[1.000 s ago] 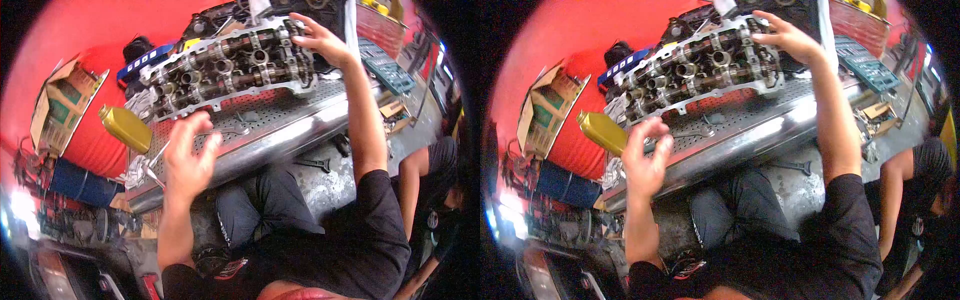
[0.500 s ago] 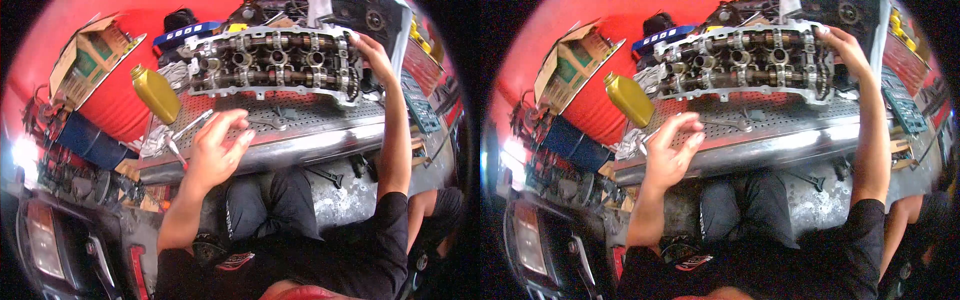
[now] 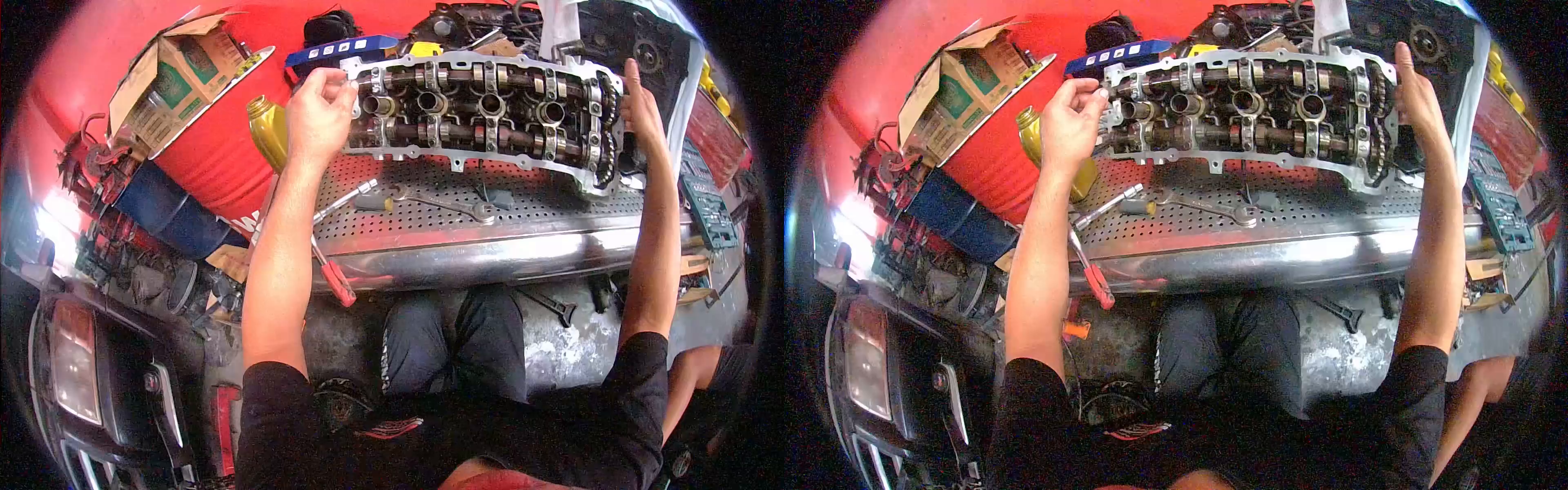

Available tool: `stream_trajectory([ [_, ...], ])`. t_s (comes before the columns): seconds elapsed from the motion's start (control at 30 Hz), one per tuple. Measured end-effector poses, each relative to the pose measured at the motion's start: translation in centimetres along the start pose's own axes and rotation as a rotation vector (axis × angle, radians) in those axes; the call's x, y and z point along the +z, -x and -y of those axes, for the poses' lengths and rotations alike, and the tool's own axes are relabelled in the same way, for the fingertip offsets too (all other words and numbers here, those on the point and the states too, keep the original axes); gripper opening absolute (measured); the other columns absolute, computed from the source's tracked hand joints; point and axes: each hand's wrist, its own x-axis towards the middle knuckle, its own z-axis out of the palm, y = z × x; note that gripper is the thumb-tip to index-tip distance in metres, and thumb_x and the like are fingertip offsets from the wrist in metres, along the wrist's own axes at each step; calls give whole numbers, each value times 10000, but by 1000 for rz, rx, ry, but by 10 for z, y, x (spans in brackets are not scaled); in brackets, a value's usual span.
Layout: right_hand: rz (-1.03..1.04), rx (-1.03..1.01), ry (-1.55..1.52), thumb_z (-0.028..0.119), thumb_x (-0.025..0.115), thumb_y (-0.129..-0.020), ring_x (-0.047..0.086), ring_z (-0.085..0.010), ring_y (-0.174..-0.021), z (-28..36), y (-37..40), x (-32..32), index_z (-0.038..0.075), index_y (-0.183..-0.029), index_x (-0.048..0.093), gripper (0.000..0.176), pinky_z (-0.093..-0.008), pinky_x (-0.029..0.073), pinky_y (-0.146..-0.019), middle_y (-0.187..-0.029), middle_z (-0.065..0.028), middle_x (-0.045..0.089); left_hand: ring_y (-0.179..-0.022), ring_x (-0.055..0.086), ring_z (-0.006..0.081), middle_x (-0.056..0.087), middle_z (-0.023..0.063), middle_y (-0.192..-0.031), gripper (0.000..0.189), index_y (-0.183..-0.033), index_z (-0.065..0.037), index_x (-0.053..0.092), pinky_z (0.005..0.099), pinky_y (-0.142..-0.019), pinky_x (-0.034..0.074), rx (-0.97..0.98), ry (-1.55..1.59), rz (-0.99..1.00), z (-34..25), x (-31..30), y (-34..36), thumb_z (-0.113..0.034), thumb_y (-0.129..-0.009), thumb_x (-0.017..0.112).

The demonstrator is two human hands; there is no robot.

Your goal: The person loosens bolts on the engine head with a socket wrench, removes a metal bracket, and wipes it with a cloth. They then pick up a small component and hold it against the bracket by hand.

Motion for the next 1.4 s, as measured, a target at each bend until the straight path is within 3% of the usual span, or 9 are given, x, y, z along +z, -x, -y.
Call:
stream_trajectory([
  [0.1,115,-28,14,679,553,-874,520,-101,-820,6,17,2,94,-1379,500,774,-266,438,-679,-939,-21,556,-685,647,100,701,60,-767,215,-1015,-12,666,258,-665,506,4,-117,-12,2,-1,0,-159,-865,715],
  [0.17,173,-175,36,590,630,-875,592,-169,-1073,2,36,6,138,-1488,384,800,-333,484,-851,-1223,-91,617,-724,677,183,698,109,-784,243,-942,-29,683,318,-689,522,16,-290,30,0,3,-2,-248,-844,720],
  [0.27,164,-189,18,514,677,-871,561,-213,-1174,-6,38,8,141,-1516,326,824,-379,454,-936,-1306,-113,590,-823,684,325,694,184,-831,328,-923,-32,683,410,-750,526,80,-437,124,8,20,-15,-342,-823,718],
  [0.47,-33,-210,142,512,677,-873,560,-252,-1187,-1,46,17,122,-1505,345,814,-397,444,-973,-1346,-167,562,-940,677,382,695,243,-947,324,-916,10,699,469,-838,529,46,-700,284,0,43,-36,-293,-845,609],
  [0.6,-463,-560,581,505,667,-875,562,-314,-1190,9,47,23,105,-1392,517,670,-410,419,-1025,-1276,-189,589,-959,676,390,698,238,-972,352,-945,-4,712,482,-856,529,62,-759,325,8,44,-34,-305,-883,541],
  [0.83,-319,-1071,586,322,704,-884,537,-278,-1213,85,93,115,89,-1207,637,404,-391,420,-1031,-1238,-114,613,-969,669,395,689,257,-985,393,-974,15,699,492,-869,516,38,-742,360,2,42,-36,-323,-920,507],
  [1.13,-614,-678,803,432,644,-895,481,-376,-1259,23,52,75,148,-1341,552,537,-468,380,-1069,-1347,-167,541,-985,650,400,675,249,-994,332,-1065,-13,602,518,-854,507,167,-745,376,8,38,-63,-305,-959,484],
  [1.23,-220,-428,141,345,636,-933,424,-281,-1357,-11,60,34,148,-1445,455,578,-403,342,-1100,-1455,-130,480,-977,651,398,679,238,-985,357,-1024,-16,631,518,-851,510,211,-756,422,11,37,-65,-326,-962,465],
  [1.4,-5,-442,-110,338,635,-939,473,-244,-1310,-25,46,22,138,-1460,438,591,-353,328,-1104,-1418,-166,508,-994,661,383,690,220,-1024,401,-1010,-42,691,497,-860,518,160,-751,385,-2,35,-59,-371,-927,478],
])
